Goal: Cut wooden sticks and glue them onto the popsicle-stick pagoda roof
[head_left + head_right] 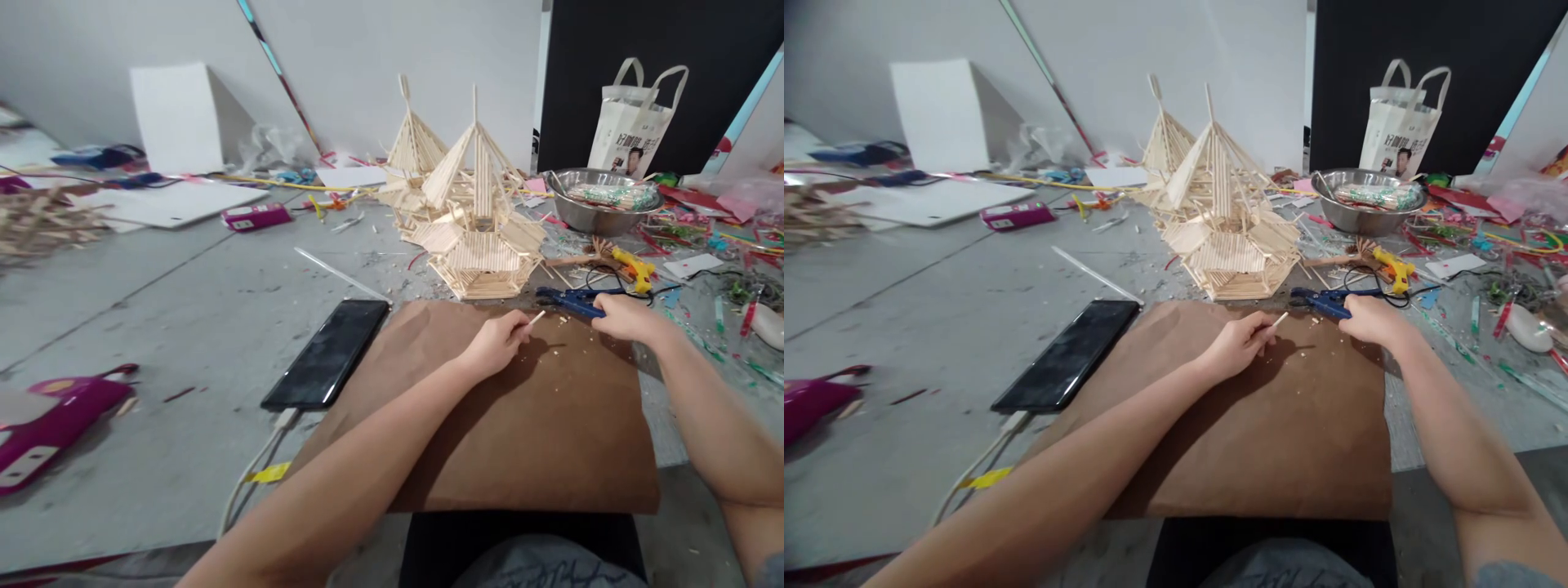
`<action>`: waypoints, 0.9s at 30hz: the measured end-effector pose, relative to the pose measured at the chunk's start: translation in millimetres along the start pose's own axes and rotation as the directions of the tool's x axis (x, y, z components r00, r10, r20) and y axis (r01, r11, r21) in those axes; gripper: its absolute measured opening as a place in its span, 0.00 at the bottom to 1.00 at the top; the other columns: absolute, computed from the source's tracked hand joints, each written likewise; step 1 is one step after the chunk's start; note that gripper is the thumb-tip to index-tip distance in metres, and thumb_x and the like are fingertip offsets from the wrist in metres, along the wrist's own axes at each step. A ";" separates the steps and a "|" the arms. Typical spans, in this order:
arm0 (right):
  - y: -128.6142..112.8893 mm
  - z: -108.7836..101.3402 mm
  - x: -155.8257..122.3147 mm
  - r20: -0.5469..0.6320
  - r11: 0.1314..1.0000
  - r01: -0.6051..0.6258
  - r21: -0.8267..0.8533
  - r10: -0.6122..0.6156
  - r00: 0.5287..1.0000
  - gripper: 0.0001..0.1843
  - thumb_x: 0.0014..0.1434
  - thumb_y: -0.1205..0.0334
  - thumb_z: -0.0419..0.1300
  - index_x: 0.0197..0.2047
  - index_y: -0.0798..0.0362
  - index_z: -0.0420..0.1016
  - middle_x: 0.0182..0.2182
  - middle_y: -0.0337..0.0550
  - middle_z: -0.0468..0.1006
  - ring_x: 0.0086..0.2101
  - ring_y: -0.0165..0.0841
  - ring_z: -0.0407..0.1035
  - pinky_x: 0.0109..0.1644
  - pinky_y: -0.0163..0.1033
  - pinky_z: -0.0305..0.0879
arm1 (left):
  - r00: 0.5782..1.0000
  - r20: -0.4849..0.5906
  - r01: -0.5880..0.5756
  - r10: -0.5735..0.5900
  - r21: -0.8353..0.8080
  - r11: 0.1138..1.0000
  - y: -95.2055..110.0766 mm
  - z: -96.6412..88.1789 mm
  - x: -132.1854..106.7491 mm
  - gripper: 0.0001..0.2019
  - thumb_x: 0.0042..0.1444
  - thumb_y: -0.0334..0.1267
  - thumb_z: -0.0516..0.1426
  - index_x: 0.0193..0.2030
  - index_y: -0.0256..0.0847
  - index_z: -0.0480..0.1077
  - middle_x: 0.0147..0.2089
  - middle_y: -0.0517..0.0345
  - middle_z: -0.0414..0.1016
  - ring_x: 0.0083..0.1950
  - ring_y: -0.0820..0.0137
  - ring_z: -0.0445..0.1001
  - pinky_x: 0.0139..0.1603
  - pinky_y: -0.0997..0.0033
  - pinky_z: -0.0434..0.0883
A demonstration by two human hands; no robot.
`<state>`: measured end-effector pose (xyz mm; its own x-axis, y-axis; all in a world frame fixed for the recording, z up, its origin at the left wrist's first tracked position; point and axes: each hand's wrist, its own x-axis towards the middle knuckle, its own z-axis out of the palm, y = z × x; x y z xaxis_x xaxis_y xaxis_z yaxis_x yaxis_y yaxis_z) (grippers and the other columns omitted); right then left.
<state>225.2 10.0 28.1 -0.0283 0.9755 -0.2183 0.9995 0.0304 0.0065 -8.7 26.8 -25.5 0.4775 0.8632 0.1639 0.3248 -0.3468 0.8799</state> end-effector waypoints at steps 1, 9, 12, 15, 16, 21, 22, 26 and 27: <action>2.6 -0.4 1.4 -0.032 0.999 -0.033 0.023 0.034 0.999 0.12 0.50 0.57 0.51 0.37 0.51 0.70 0.34 0.47 0.77 0.32 0.37 0.70 0.27 0.36 0.54 | 1.000 -0.005 -0.006 0.006 0.003 1.000 -0.7 1.1 -0.5 0.07 0.53 0.40 0.52 0.27 0.41 0.66 0.21 0.63 0.68 0.20 0.77 0.64 0.24 0.78 0.60; 17.0 -18.0 -11.8 -0.424 0.941 -0.073 0.332 0.218 0.879 0.20 0.48 0.51 0.56 0.43 0.51 0.72 0.30 0.45 0.77 0.32 0.39 0.70 0.30 0.38 0.58 | 0.988 -0.093 -0.116 0.120 0.045 0.992 1.3 2.4 -2.9 0.08 0.55 0.41 0.50 0.31 0.42 0.65 0.25 0.59 0.70 0.28 0.73 0.69 0.34 0.74 0.66; 17.2 -20.2 -18.2 -0.424 0.787 0.142 0.600 0.162 0.891 0.12 0.48 0.52 0.58 0.29 0.51 0.72 0.15 0.37 0.68 0.20 0.32 0.64 0.25 0.37 0.57 | 0.935 -0.133 -0.312 0.330 0.139 0.940 6.4 4.0 -5.4 0.07 0.56 0.38 0.48 0.32 0.40 0.64 0.48 0.45 0.70 0.48 0.67 0.69 0.50 0.64 0.66; 8.7 -13.7 -19.1 -0.395 0.441 0.347 0.828 0.019 0.919 0.11 0.46 0.52 0.61 0.22 0.51 0.69 0.09 0.31 0.58 0.13 0.27 0.56 0.21 0.36 0.55 | 0.875 -0.208 -0.391 0.437 0.227 0.892 12.2 4.6 -8.4 0.08 0.57 0.38 0.47 0.33 0.39 0.64 0.58 0.39 0.61 0.60 0.62 0.59 0.58 0.56 0.58; 3.7 -10.0 -18.1 -0.395 0.332 0.379 0.864 -0.022 0.919 0.11 0.45 0.53 0.61 0.23 0.52 0.70 0.09 0.31 0.59 0.14 0.27 0.56 0.21 0.36 0.56 | 0.867 -0.226 -0.395 0.444 0.230 0.889 13.4 4.7 -9.2 0.08 0.57 0.38 0.47 0.33 0.39 0.64 0.59 0.39 0.60 0.61 0.61 0.58 0.59 0.56 0.57; -27.8 9.4 -10.4 -0.317 0.005 0.319 0.948 -0.083 0.945 0.12 0.43 0.56 0.63 0.31 0.54 0.75 0.23 0.39 0.74 0.22 0.28 0.65 0.27 0.36 0.62 | 0.948 -0.159 -0.271 0.276 0.053 0.961 11.8 8.7 -12.9 0.11 0.58 0.44 0.46 0.32 0.41 0.63 0.41 0.50 0.70 0.38 0.71 0.68 0.43 0.69 0.66; -33.0 12.1 -9.5 -0.302 -0.045 0.299 0.953 -0.095 0.949 0.13 0.43 0.56 0.62 0.33 0.53 0.75 0.27 0.41 0.75 0.25 0.30 0.67 0.30 0.37 0.64 | 0.956 -0.175 -0.235 0.237 0.030 0.972 11.5 10.6 -13.7 0.11 0.58 0.45 0.46 0.32 0.41 0.62 0.36 0.53 0.70 0.33 0.73 0.66 0.39 0.71 0.65; -46.3 17.4 -12.7 -0.264 -0.128 0.239 0.963 -0.240 0.934 0.19 0.42 0.53 0.56 0.39 0.49 0.72 0.41 0.45 0.75 0.39 0.36 0.69 0.38 0.42 0.66 | 0.932 -0.264 -0.256 0.248 0.004 0.967 15.6 17.6 -16.1 0.11 0.57 0.46 0.47 0.32 0.41 0.63 0.29 0.58 0.65 0.29 0.74 0.61 0.36 0.73 0.63; -48.3 17.6 -15.1 -0.251 -0.117 0.227 0.967 -0.281 0.926 0.21 0.41 0.52 0.54 0.40 0.48 0.72 0.42 0.45 0.75 0.40 0.37 0.69 0.38 0.43 0.65 | 0.930 -0.255 -0.273 0.265 0.002 0.962 17.4 18.2 -16.5 0.11 0.57 0.45 0.47 0.31 0.42 0.62 0.29 0.58 0.64 0.29 0.74 0.61 0.36 0.73 0.63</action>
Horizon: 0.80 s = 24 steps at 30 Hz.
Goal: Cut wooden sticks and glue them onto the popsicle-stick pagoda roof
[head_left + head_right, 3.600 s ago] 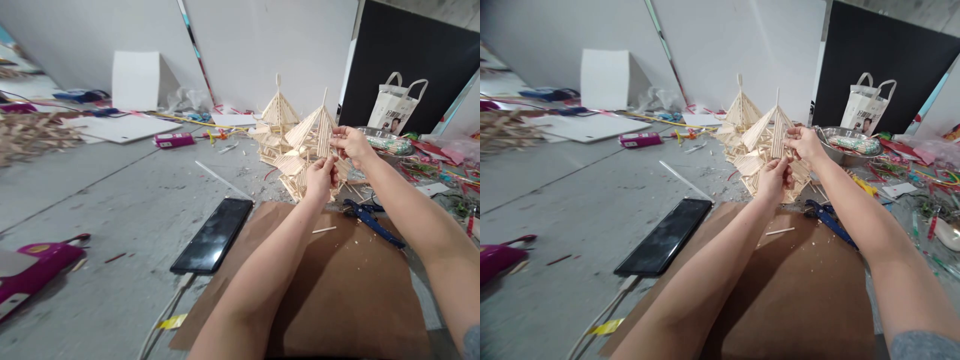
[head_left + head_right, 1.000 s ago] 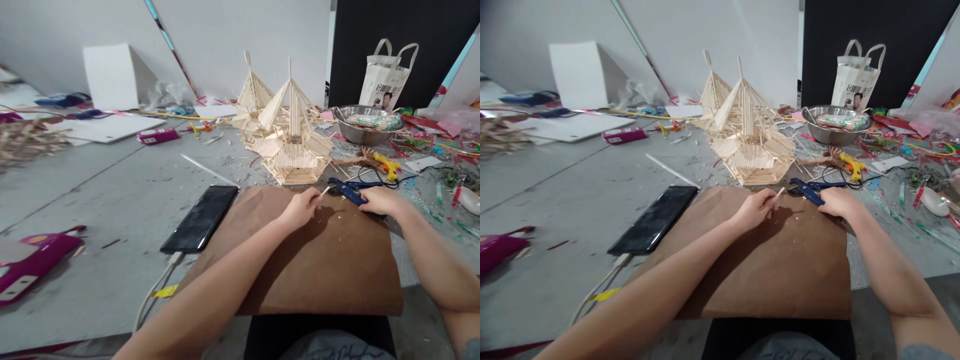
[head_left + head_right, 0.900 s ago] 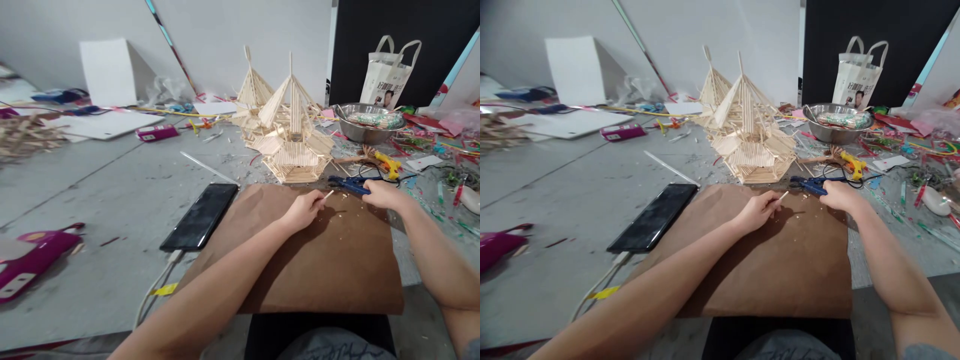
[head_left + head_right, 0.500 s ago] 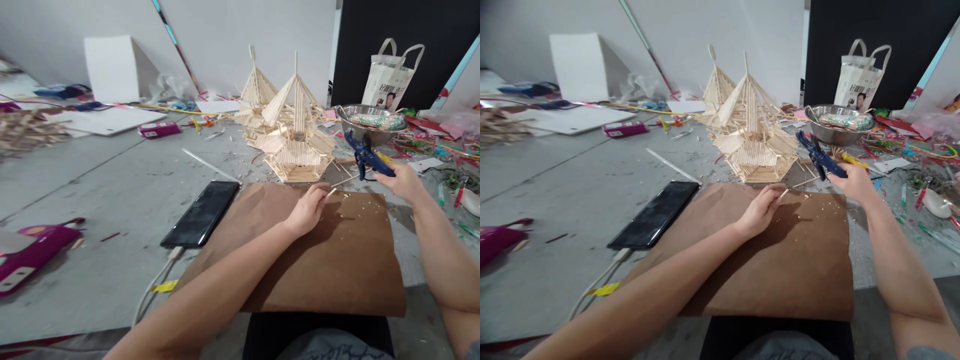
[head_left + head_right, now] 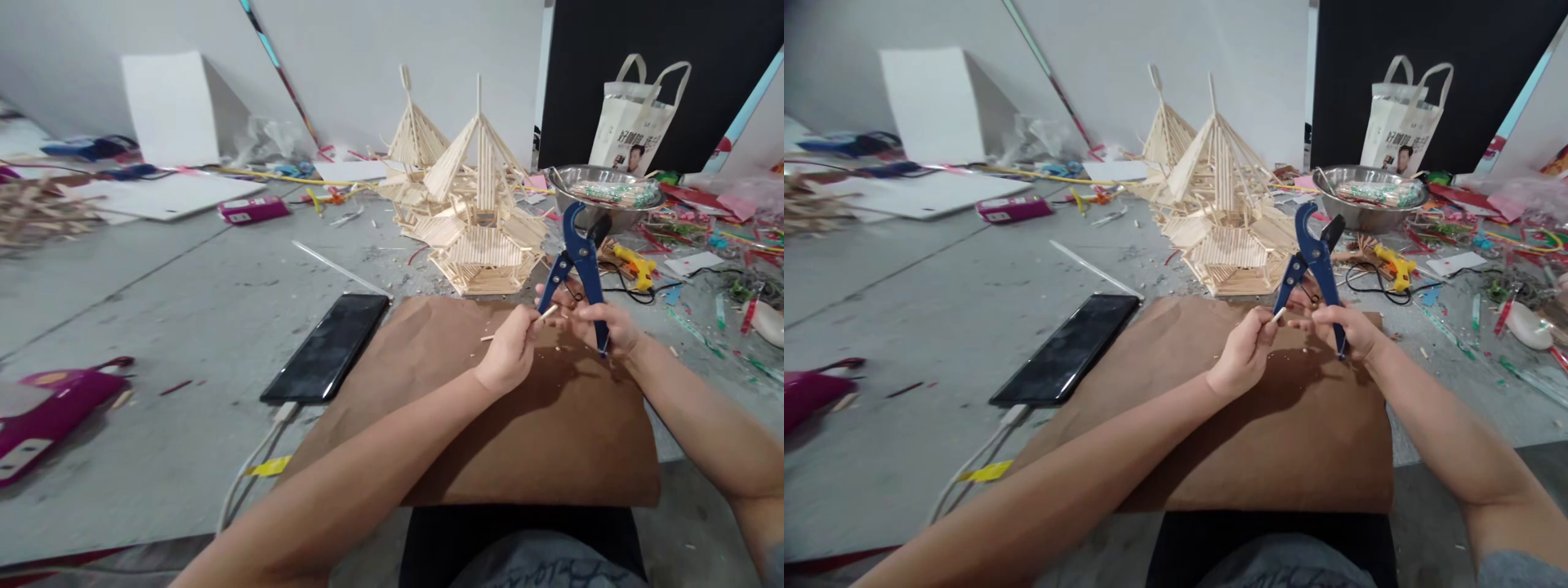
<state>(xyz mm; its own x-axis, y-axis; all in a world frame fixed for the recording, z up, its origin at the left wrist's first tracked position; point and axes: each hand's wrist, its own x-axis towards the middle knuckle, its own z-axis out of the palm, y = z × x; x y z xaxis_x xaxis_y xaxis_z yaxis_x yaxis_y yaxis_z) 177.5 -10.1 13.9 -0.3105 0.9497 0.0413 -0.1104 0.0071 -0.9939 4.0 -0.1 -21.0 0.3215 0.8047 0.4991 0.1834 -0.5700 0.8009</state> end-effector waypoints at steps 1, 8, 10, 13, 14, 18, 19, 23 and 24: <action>-0.5 2.7 -2.0 0.030 1.000 -0.015 -0.014 0.015 0.999 0.21 0.41 0.51 0.53 0.40 0.47 0.71 0.41 0.46 0.75 0.40 0.38 0.69 0.37 0.43 0.65 | 1.000 0.021 -0.018 0.018 -0.005 1.000 1.9 0.1 0.2 0.11 0.57 0.44 0.47 0.31 0.42 0.62 0.28 0.58 0.64 0.29 0.74 0.61 0.36 0.73 0.63; -8.8 15.8 -6.9 -0.036 1.000 -0.004 -0.002 0.004 0.999 0.18 0.41 0.54 0.60 0.38 0.48 0.71 0.32 0.42 0.75 0.37 0.36 0.70 0.43 0.44 0.65 | 0.980 0.185 -0.075 0.070 0.021 0.997 10.1 -1.9 5.5 0.09 0.57 0.40 0.47 0.29 0.42 0.64 0.28 0.56 0.66 0.31 0.72 0.66 0.39 0.72 0.64; -9.7 11.6 -4.6 -0.160 0.999 0.014 -0.029 -0.019 0.987 0.18 0.40 0.56 0.64 0.37 0.49 0.70 0.32 0.40 0.74 0.36 0.35 0.70 0.45 0.43 0.65 | 0.980 0.179 -0.086 0.084 0.004 0.996 9.7 -2.5 8.0 0.09 0.56 0.39 0.48 0.29 0.42 0.64 0.30 0.56 0.68 0.33 0.71 0.67 0.40 0.72 0.64; -9.1 -2.1 -1.3 -0.322 0.988 0.085 -0.128 -0.123 0.939 0.18 0.41 0.52 0.65 0.35 0.49 0.68 0.30 0.38 0.72 0.34 0.34 0.69 0.44 0.44 0.66 | 0.995 0.103 -0.022 0.019 0.022 1.000 5.3 -7.8 11.2 0.08 0.56 0.38 0.49 0.29 0.41 0.65 0.26 0.59 0.66 0.29 0.74 0.65 0.35 0.75 0.63; -8.9 -7.1 -0.7 -0.351 0.980 0.099 -0.173 -0.155 0.923 0.18 0.43 0.50 0.64 0.36 0.49 0.68 0.30 0.39 0.71 0.34 0.34 0.69 0.44 0.45 0.66 | 0.997 0.068 0.018 -0.021 0.038 0.999 3.1 -10.7 12.0 0.08 0.56 0.38 0.50 0.28 0.41 0.65 0.23 0.61 0.63 0.26 0.75 0.63 0.32 0.76 0.62; -8.2 -19.1 -0.5 -0.306 0.824 0.102 -0.557 -0.319 0.897 0.19 0.47 0.50 0.60 0.41 0.49 0.65 0.37 0.44 0.71 0.38 0.37 0.68 0.47 0.47 0.64 | 0.998 -0.046 0.054 -0.048 0.131 0.990 -5.8 -23.2 14.1 0.06 0.56 0.38 0.50 0.31 0.41 0.64 0.21 0.65 0.60 0.22 0.77 0.58 0.29 0.78 0.59; -7.2 -19.6 -0.4 -0.259 0.729 0.112 -0.675 -0.376 0.890 0.22 0.47 0.52 0.60 0.44 0.50 0.64 0.40 0.46 0.70 0.40 0.38 0.67 0.49 0.48 0.62 | 0.998 -0.057 0.038 -0.029 0.164 0.986 -7.8 -25.5 14.5 0.06 0.56 0.38 0.49 0.32 0.41 0.64 0.21 0.65 0.60 0.22 0.78 0.59 0.29 0.79 0.59; 2.7 -18.6 2.6 -0.021 0.355 0.170 -0.919 -0.476 0.879 0.31 0.45 0.57 0.60 0.52 0.52 0.58 0.47 0.52 0.68 0.47 0.44 0.64 0.52 0.52 0.59 | 0.995 -0.074 -0.042 0.066 0.286 0.957 -13.4 -30.9 15.5 0.09 0.58 0.40 0.46 0.33 0.41 0.63 0.22 0.64 0.62 0.23 0.77 0.60 0.28 0.78 0.60; 5.8 -18.8 3.7 0.022 0.296 0.182 -0.938 -0.472 0.881 0.31 0.44 0.58 0.60 0.53 0.52 0.58 0.47 0.52 0.68 0.48 0.45 0.64 0.52 0.53 0.59 | 0.993 -0.076 -0.060 0.087 0.306 0.950 -14.1 -31.5 15.7 0.09 0.58 0.41 0.45 0.33 0.40 0.62 0.23 0.64 0.62 0.23 0.77 0.61 0.27 0.78 0.60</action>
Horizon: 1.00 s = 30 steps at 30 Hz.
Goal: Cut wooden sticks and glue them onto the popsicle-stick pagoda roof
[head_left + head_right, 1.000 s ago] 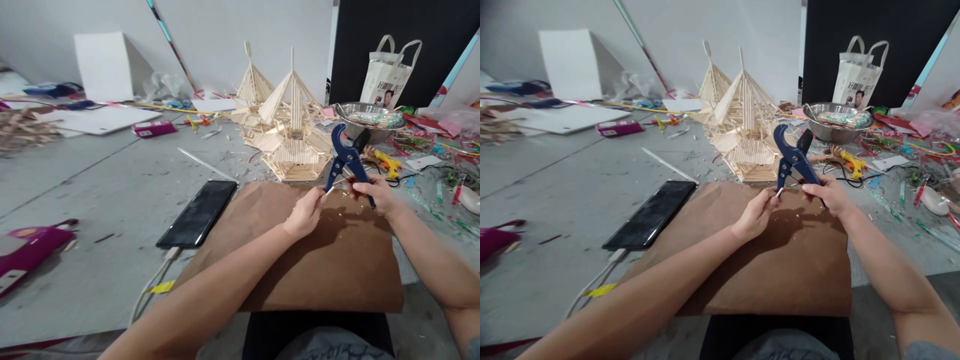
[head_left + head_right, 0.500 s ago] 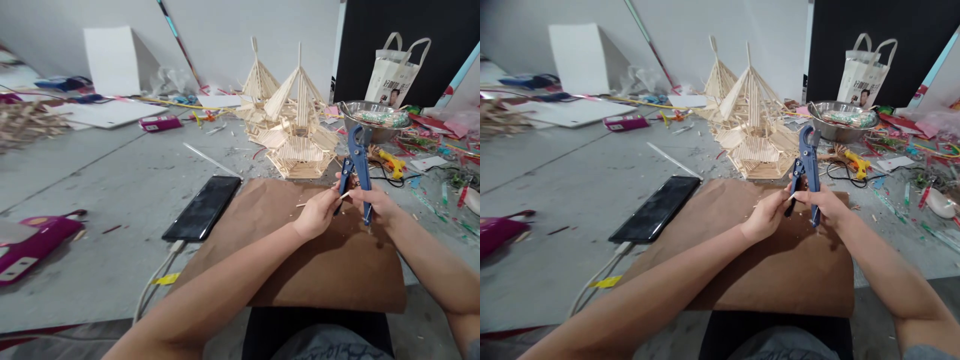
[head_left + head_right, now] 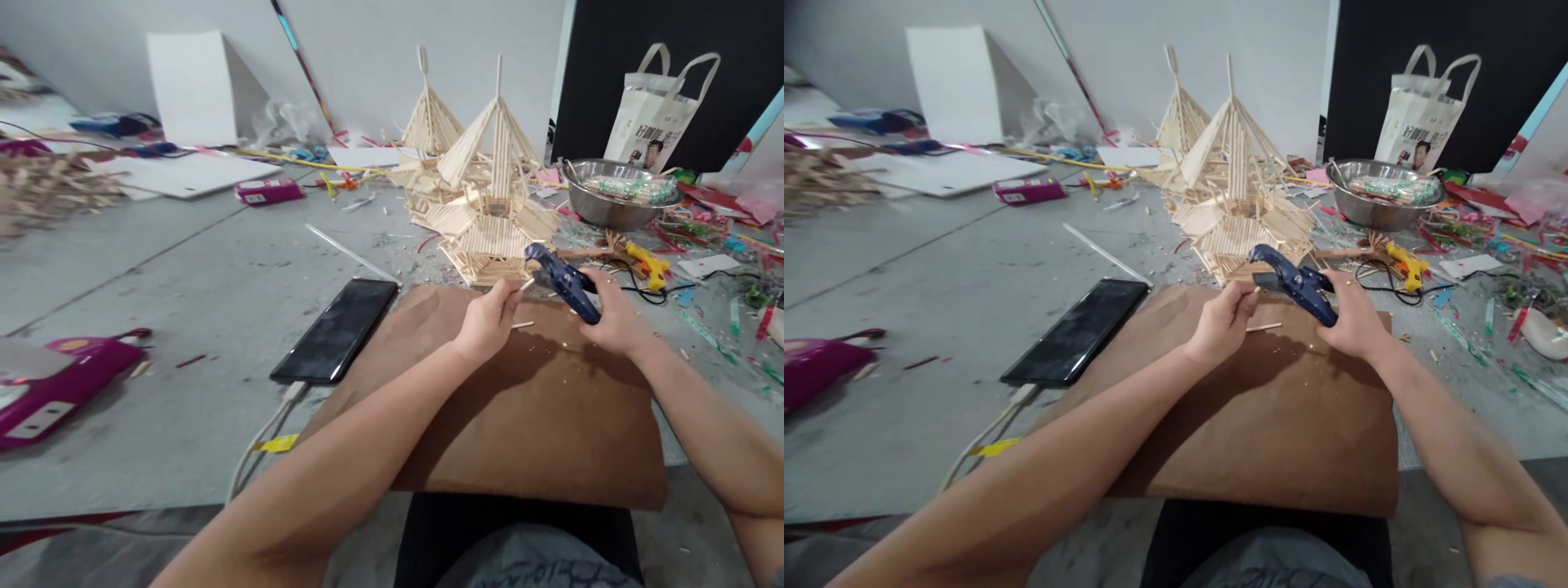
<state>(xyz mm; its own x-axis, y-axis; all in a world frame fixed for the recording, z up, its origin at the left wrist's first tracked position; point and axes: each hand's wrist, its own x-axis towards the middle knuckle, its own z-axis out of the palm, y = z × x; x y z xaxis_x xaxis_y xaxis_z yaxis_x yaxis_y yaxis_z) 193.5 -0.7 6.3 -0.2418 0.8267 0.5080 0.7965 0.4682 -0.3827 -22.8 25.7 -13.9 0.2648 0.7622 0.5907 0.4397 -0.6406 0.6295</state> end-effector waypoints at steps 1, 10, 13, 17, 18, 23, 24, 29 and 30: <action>1.5 2.6 -0.4 0.016 0.999 0.027 -0.041 -0.026 1.000 0.31 0.44 0.59 0.59 0.53 0.52 0.58 0.47 0.53 0.68 0.48 0.46 0.63 0.53 0.53 0.59 | 1.000 -0.006 -0.018 0.018 0.016 1.000 -0.5 -0.4 0.2 0.09 0.58 0.41 0.45 0.34 0.40 0.62 0.23 0.64 0.63 0.23 0.78 0.61 0.27 0.79 0.61; 6.6 5.9 -0.7 0.077 0.987 0.032 -0.157 -0.021 0.997 0.30 0.44 0.60 0.57 0.52 0.55 0.59 0.47 0.54 0.69 0.48 0.46 0.64 0.52 0.51 0.59 | 0.991 0.020 -0.133 0.132 0.074 0.988 -2.3 -1.0 -0.3 0.09 0.60 0.39 0.45 0.34 0.40 0.62 0.26 0.61 0.69 0.27 0.77 0.69 0.29 0.79 0.64; 4.4 6.0 -1.0 0.098 0.986 0.036 -0.164 -0.020 0.995 0.30 0.43 0.60 0.57 0.52 0.56 0.59 0.47 0.54 0.70 0.48 0.46 0.64 0.51 0.50 0.60 | 0.990 0.020 -0.142 0.140 0.085 0.986 -4.7 -0.1 -1.0 0.08 0.60 0.38 0.45 0.35 0.39 0.62 0.26 0.61 0.70 0.27 0.77 0.70 0.28 0.79 0.64; 1.9 5.9 -1.0 0.136 0.988 0.030 -0.150 -0.009 0.991 0.30 0.42 0.61 0.57 0.51 0.54 0.60 0.46 0.53 0.70 0.47 0.46 0.65 0.49 0.49 0.61 | 0.991 0.018 -0.133 0.132 0.095 0.987 -5.9 -0.5 -1.6 0.08 0.60 0.37 0.45 0.39 0.39 0.63 0.26 0.60 0.69 0.26 0.77 0.69 0.27 0.79 0.63; 1.3 5.7 -0.9 0.145 0.989 0.027 -0.146 -0.006 0.989 0.30 0.42 0.61 0.57 0.51 0.54 0.61 0.45 0.53 0.70 0.46 0.45 0.66 0.48 0.48 0.61 | 0.992 0.018 -0.129 0.128 0.098 0.987 -5.8 -0.7 -1.6 0.09 0.60 0.37 0.45 0.39 0.38 0.63 0.25 0.60 0.69 0.26 0.77 0.69 0.27 0.79 0.63; 0.3 4.9 -0.8 0.152 0.991 0.023 -0.131 -0.002 0.988 0.29 0.42 0.61 0.57 0.50 0.55 0.62 0.44 0.53 0.71 0.45 0.44 0.67 0.48 0.47 0.62 | 0.986 0.003 -0.164 0.165 0.096 0.982 -4.6 -1.3 -0.5 0.08 0.60 0.38 0.45 0.34 0.39 0.62 0.24 0.61 0.67 0.24 0.77 0.67 0.25 0.79 0.61; 0.5 5.0 -1.0 0.151 0.991 0.021 -0.129 -0.001 0.989 0.29 0.43 0.61 0.57 0.50 0.56 0.62 0.44 0.53 0.71 0.45 0.44 0.67 0.48 0.47 0.62 | 0.984 -0.002 -0.177 0.177 0.094 0.980 -4.4 -1.3 -0.2 0.09 0.60 0.39 0.45 0.33 0.39 0.61 0.23 0.62 0.67 0.24 0.77 0.67 0.25 0.80 0.61; 1.9 5.8 -2.5 0.158 0.989 0.001 -0.151 0.023 0.987 0.29 0.43 0.60 0.57 0.51 0.56 0.61 0.44 0.53 0.71 0.44 0.45 0.67 0.47 0.47 0.63 | 0.980 -0.010 -0.198 0.200 0.109 0.974 -3.4 -1.5 0.5 0.08 0.60 0.38 0.45 0.31 0.40 0.60 0.23 0.63 0.65 0.23 0.78 0.66 0.24 0.81 0.60; 2.0 5.9 -2.6 0.160 0.988 0.001 -0.154 0.024 0.987 0.29 0.43 0.60 0.57 0.51 0.56 0.61 0.44 0.53 0.71 0.45 0.44 0.67 0.47 0.46 0.63 | 0.980 -0.007 -0.195 0.197 0.110 0.975 -3.3 -1.6 0.6 0.08 0.60 0.38 0.45 0.31 0.40 0.59 0.23 0.63 0.65 0.23 0.79 0.66 0.24 0.81 0.60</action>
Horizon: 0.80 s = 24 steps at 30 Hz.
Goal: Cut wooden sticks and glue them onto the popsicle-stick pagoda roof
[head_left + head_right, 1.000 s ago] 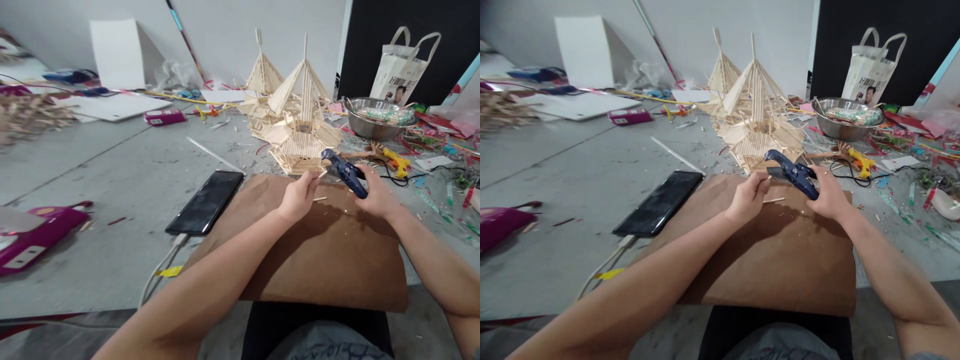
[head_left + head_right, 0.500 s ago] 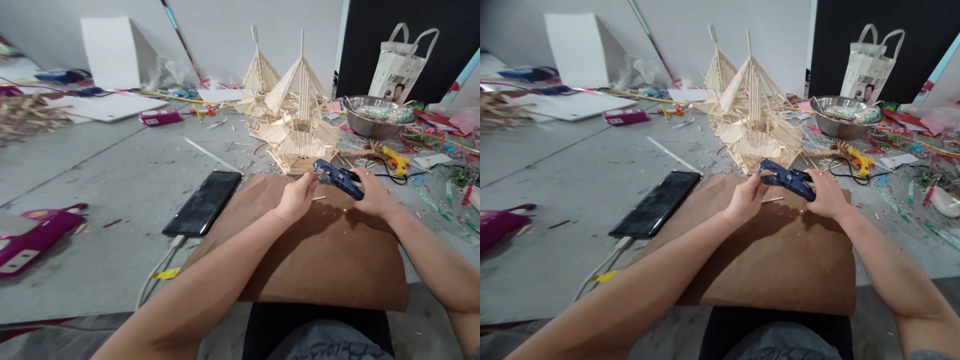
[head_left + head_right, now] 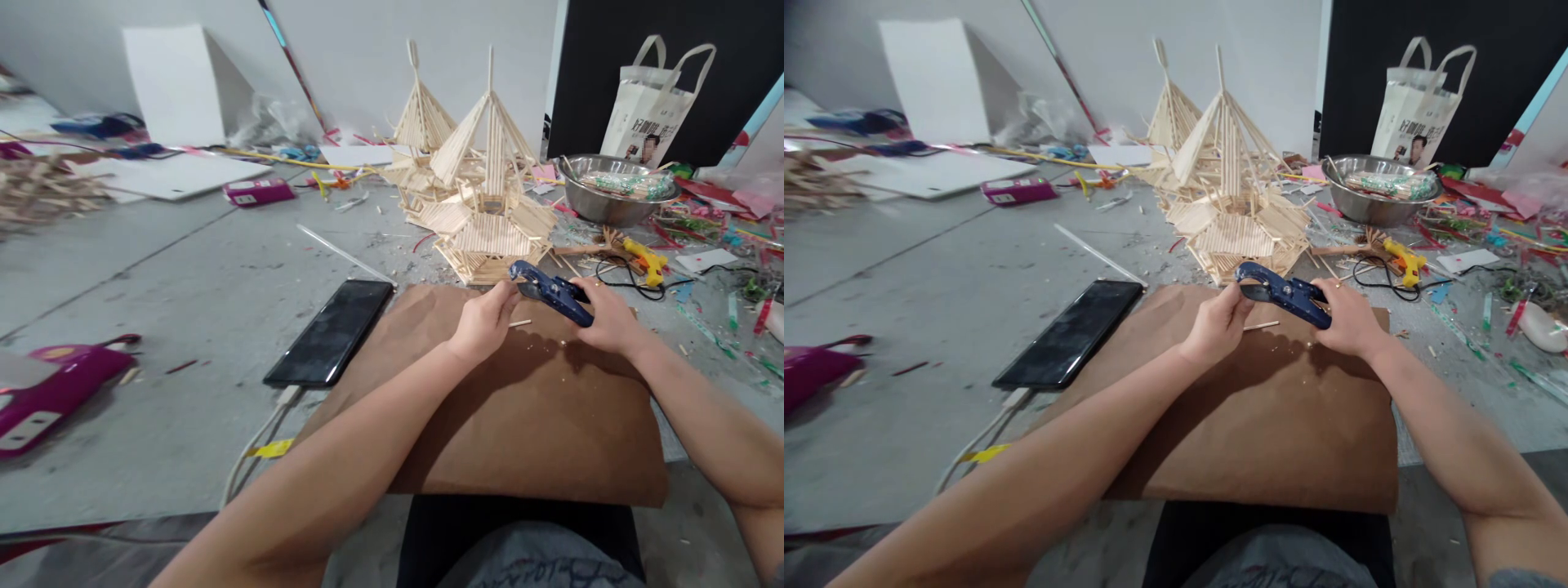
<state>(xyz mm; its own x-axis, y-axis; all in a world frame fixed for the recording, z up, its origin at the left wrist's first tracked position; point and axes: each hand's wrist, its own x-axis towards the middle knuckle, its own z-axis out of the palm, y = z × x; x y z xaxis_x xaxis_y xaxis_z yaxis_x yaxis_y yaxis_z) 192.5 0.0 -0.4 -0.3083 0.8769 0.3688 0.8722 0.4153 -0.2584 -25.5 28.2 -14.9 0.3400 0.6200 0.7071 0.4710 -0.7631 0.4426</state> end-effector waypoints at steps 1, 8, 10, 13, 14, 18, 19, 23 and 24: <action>0.1 0.1 -0.1 0.001 1.000 0.000 -0.002 0.000 1.000 0.29 0.43 0.60 0.57 0.51 0.56 0.61 0.45 0.52 0.71 0.45 0.44 0.67 0.47 0.46 0.63 | 1.000 0.003 0.004 -0.004 0.000 1.000 0.0 -0.1 0.0 0.08 0.60 0.38 0.45 0.31 0.40 0.59 0.22 0.64 0.64 0.23 0.79 0.66 0.24 0.81 0.60; -2.0 -1.2 -0.3 0.021 0.999 -0.026 -0.020 0.026 0.999 0.27 0.44 0.61 0.56 0.50 0.54 0.63 0.43 0.51 0.73 0.43 0.43 0.68 0.44 0.45 0.63 | 1.000 0.012 0.008 -0.008 0.013 1.000 -0.9 -0.3 -0.6 0.09 0.60 0.39 0.45 0.31 0.40 0.60 0.23 0.63 0.66 0.24 0.78 0.67 0.25 0.80 0.61; -2.8 -2.4 -0.3 0.038 0.999 -0.040 -0.026 0.041 0.998 0.26 0.43 0.62 0.56 0.49 0.54 0.63 0.43 0.50 0.73 0.42 0.43 0.69 0.43 0.44 0.63 | 1.000 0.016 0.010 -0.010 0.027 1.000 -1.2 -0.3 -1.1 0.10 0.60 0.39 0.45 0.32 0.40 0.61 0.24 0.62 0.66 0.25 0.78 0.67 0.26 0.80 0.62; -4.1 -5.0 -0.2 0.070 0.997 -0.057 -0.044 0.060 0.996 0.26 0.43 0.62 0.56 0.49 0.54 0.64 0.42 0.50 0.74 0.41 0.43 0.69 0.42 0.44 0.63 | 0.999 0.033 0.034 -0.036 0.055 0.998 -1.3 -0.4 -1.7 0.10 0.60 0.40 0.44 0.34 0.39 0.62 0.25 0.61 0.68 0.25 0.77 0.68 0.26 0.80 0.62; -4.7 -6.0 -0.2 0.081 0.997 -0.057 -0.052 0.061 0.995 0.26 0.43 0.62 0.56 0.48 0.54 0.64 0.42 0.50 0.75 0.41 0.43 0.70 0.42 0.44 0.63 | 0.998 0.039 0.043 -0.045 0.064 0.997 -1.2 -0.5 -1.8 0.10 0.60 0.40 0.44 0.35 0.39 0.63 0.25 0.61 0.69 0.25 0.77 0.69 0.26 0.79 0.62; -8.0 -8.9 -0.4 0.112 0.996 -0.051 -0.072 0.059 0.992 0.26 0.43 0.62 0.55 0.48 0.54 0.64 0.42 0.50 0.75 0.42 0.45 0.70 0.42 0.44 0.63 | 0.997 0.048 0.050 -0.055 0.092 0.994 -1.0 -0.5 -1.7 0.12 0.61 0.41 0.43 0.37 0.39 0.64 0.28 0.58 0.72 0.26 0.76 0.70 0.27 0.79 0.63; -9.0 -9.2 -0.6 0.116 0.995 -0.058 -0.076 0.066 0.991 0.26 0.42 0.62 0.55 0.48 0.53 0.64 0.42 0.50 0.75 0.41 0.45 0.70 0.41 0.43 0.63 | 0.997 0.047 0.049 -0.054 0.096 0.994 -1.1 -0.5 -1.7 0.12 0.61 0.41 0.43 0.37 0.39 0.64 0.28 0.58 0.72 0.27 0.76 0.70 0.28 0.79 0.63; -11.6 -8.7 -1.1 0.134 0.992 -0.090 -0.086 0.101 0.986 0.25 0.44 0.61 0.55 0.48 0.53 0.64 0.40 0.48 0.77 0.39 0.43 0.71 0.40 0.42 0.63 | 0.996 0.059 0.060 -0.067 0.111 0.992 -2.5 -0.9 -2.4 0.13 0.61 0.41 0.42 0.37 0.39 0.65 0.27 0.58 0.72 0.26 0.76 0.70 0.27 0.78 0.62; -11.9 -8.4 -1.2 0.140 0.991 -0.097 -0.090 0.109 0.984 0.25 0.44 0.60 0.55 0.48 0.53 0.64 0.39 0.48 0.77 0.39 0.43 0.71 0.39 0.42 0.63 | 0.995 0.063 0.067 -0.074 0.116 0.991 -3.0 -1.0 -2.5 0.13 0.61 0.41 0.42 0.37 0.39 0.65 0.27 0.58 0.72 0.25 0.75 0.70 0.27 0.78 0.62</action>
<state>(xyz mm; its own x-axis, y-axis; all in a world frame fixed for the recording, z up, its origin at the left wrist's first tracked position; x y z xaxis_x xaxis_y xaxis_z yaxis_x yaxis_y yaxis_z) 185.6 -8.0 9.8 -0.2617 0.9421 0.2095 0.9286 0.3050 -0.2113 -28.6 28.7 -17.5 0.3548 0.6854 0.6359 0.5842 -0.6936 0.4216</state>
